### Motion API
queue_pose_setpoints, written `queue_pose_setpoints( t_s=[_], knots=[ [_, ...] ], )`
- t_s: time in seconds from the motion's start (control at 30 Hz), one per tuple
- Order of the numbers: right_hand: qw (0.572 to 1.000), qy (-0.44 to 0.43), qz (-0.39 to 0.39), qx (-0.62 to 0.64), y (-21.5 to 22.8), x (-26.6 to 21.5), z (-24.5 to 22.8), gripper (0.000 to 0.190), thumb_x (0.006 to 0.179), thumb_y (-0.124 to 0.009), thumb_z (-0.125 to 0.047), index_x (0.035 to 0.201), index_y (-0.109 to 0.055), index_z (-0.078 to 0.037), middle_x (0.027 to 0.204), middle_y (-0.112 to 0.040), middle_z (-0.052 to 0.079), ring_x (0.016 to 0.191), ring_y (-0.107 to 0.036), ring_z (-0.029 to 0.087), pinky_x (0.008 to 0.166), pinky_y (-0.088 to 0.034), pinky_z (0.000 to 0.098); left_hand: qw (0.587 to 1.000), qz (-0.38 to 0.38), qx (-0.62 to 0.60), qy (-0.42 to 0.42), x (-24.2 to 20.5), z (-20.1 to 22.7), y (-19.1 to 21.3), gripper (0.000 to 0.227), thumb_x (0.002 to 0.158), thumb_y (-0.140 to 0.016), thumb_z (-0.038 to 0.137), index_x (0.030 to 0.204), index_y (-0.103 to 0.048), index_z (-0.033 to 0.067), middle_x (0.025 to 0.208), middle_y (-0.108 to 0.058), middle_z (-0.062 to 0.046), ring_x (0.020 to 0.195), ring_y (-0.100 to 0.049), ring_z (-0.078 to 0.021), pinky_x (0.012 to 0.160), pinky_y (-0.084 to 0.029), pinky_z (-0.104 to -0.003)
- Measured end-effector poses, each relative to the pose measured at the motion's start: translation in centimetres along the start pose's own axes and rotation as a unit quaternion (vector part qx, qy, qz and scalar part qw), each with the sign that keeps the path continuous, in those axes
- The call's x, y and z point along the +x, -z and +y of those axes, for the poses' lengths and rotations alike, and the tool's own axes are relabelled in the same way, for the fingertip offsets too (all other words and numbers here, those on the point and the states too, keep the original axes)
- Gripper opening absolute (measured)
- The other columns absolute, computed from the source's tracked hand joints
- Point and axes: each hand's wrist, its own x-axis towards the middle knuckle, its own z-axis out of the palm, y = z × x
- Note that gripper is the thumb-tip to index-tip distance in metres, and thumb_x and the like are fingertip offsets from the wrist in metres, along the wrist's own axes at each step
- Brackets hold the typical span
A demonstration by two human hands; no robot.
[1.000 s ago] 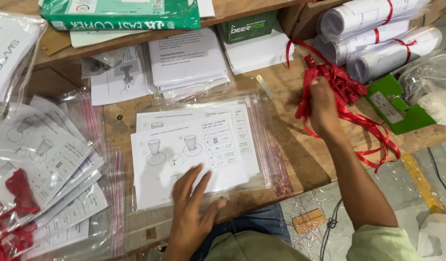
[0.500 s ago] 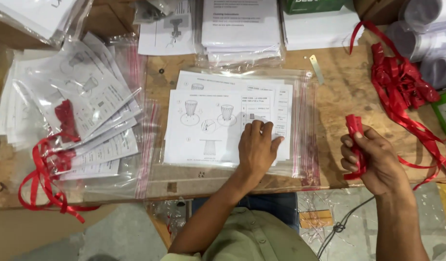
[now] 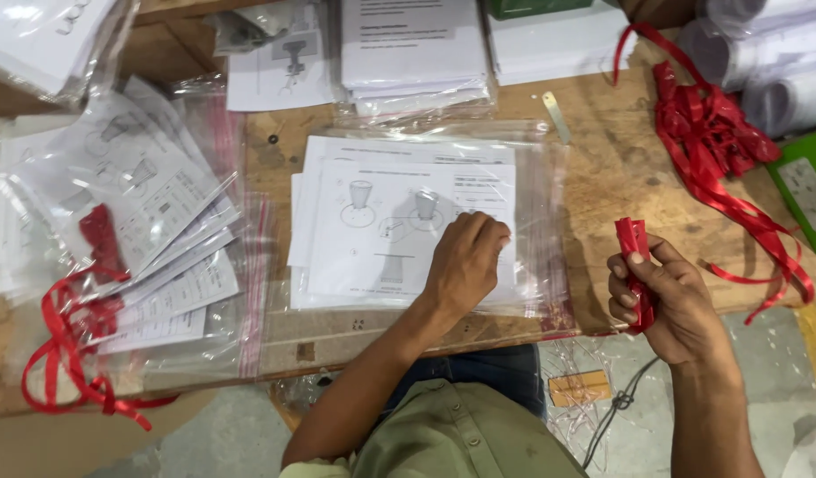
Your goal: The person ties red ribbons onto transparent plastic bags containing instruction sheets and documents.
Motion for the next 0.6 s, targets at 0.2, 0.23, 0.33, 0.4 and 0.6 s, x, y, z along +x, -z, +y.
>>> queue_pose_setpoints(
  t_s=[0.2,0.23,0.33,0.4,0.6],
  knots=[
    [0.996,0.061,-0.005,0.063,0.8,-3.7,0.2,0.036,0.107,-0.063,-0.010,0.139,-0.051,0.000,0.107,-0.062,0.014,0.074,-0.055,0.016,0.059,-0.045,0.0292,0.960,-0.132,-0.141,-0.203,2.9,-1.0,-0.7,0.009,0.091,-0.070,0.002,0.097,-0.064,0.0045,0.096,-0.060,-0.007,0.090,-0.059,-0.0279,0.081,-0.051,-0.040],
    [0.998,0.055,0.022,-0.012,0.0,-4.5,-0.1,0.048,0.098,-0.062,-0.007,0.144,-0.048,-0.001,0.115,-0.063,0.011,0.085,-0.060,0.018,0.070,-0.050,0.0325,0.949,-0.167,-0.141,-0.228,2.8,-1.5,-0.8,0.009,0.090,-0.071,0.003,0.096,-0.064,0.0048,0.095,-0.060,-0.007,0.091,-0.060,-0.0278,0.081,-0.051,-0.040],
    [0.996,0.029,-0.003,-0.090,-1.1,-6.5,0.1,0.065,0.090,-0.061,-0.002,0.151,-0.041,0.002,0.130,-0.062,0.010,0.103,-0.065,0.022,0.085,-0.055,0.0371,0.936,-0.219,-0.134,-0.238,1.7,-2.4,-0.3,0.008,0.090,-0.071,0.004,0.095,-0.065,0.0059,0.095,-0.060,-0.006,0.091,-0.060,-0.0271,0.081,-0.050,-0.040],
    [0.994,0.005,-0.064,-0.090,-1.3,-7.2,1.0,0.068,0.090,-0.061,0.000,0.154,-0.038,0.004,0.138,-0.061,0.011,0.109,-0.065,0.024,0.090,-0.054,0.0383,0.940,-0.235,-0.119,-0.218,0.3,-2.5,1.1,0.007,0.090,-0.070,0.005,0.094,-0.065,0.0067,0.094,-0.060,-0.006,0.091,-0.060,-0.0266,0.080,-0.049,-0.040],
    [0.971,-0.205,-0.081,-0.090,-0.2,-7.2,5.2,0.071,0.090,-0.061,-0.002,0.156,-0.037,0.004,0.137,-0.063,0.027,0.118,-0.068,0.031,0.103,-0.053,0.0425,0.989,-0.109,-0.062,-0.077,-4.4,2.6,4.5,0.032,0.086,-0.078,0.032,0.099,-0.064,0.0064,0.097,-0.060,-0.008,0.089,-0.058,-0.0276,0.078,-0.046,-0.044]
  ],
)
